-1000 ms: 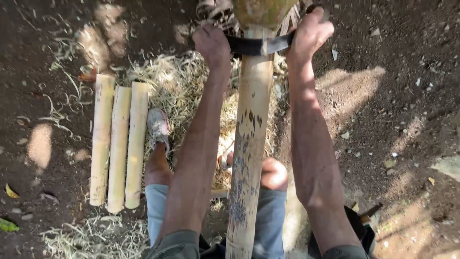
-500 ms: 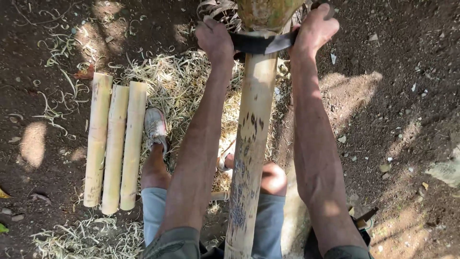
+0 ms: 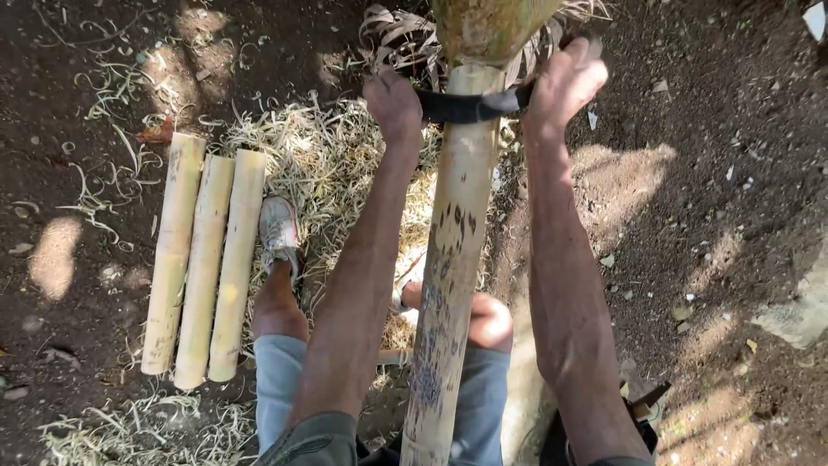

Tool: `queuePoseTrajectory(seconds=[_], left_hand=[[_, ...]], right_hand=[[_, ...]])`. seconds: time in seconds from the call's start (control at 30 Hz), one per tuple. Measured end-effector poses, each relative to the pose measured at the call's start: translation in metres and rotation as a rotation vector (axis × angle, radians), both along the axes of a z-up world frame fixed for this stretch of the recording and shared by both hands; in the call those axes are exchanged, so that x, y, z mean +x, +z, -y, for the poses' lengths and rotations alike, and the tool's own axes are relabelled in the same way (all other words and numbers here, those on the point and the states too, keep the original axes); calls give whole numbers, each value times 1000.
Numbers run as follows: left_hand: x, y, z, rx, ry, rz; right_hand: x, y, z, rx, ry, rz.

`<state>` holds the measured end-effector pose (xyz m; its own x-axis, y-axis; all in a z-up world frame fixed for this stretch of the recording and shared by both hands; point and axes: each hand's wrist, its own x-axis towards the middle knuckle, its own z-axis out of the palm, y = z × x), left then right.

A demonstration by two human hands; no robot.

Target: Stripping the outer layer of bamboo stalks using a curved knife.

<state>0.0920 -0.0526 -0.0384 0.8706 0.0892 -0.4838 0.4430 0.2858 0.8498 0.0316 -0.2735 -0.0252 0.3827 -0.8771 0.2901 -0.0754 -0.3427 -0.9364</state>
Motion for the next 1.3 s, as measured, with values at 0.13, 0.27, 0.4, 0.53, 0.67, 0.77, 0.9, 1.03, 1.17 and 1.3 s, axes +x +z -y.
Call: queuePoseTrajectory(seconds=[0.13, 0.27, 0.4, 0.53, 0.67, 0.77, 0.9, 1.03, 1.17, 1.3], left_hand=[[4, -27, 10, 25, 28, 18], [19, 18, 4, -94, -12, -167], [44, -27, 24, 99, -31, 38], [38, -9, 11, 4, -5, 196], [6, 3, -9, 75, -96, 188], [-17, -11, -22, 145, -50, 360], [-37, 20, -41, 155, -24, 357], [-32, 11, -40, 374, -42, 430], [-34, 20, -40, 361, -52, 330], [-11, 24, -31, 293, 1, 336]], right_hand=[[7, 17, -13, 223, -139, -45], [28, 33, -18, 243, -125, 16], [13, 4, -4, -44, 75, 165], [21, 12, -13, 366, -99, 146], [-2, 40, -52, 635, -251, 90], [-23, 9, -48, 527, -187, 167], [-53, -4, -75, 329, -23, 302], [-50, 30, -96, 576, -134, 305], [-42, -66, -32, -193, 197, 292], [-11, -45, -28, 170, -150, -211]])
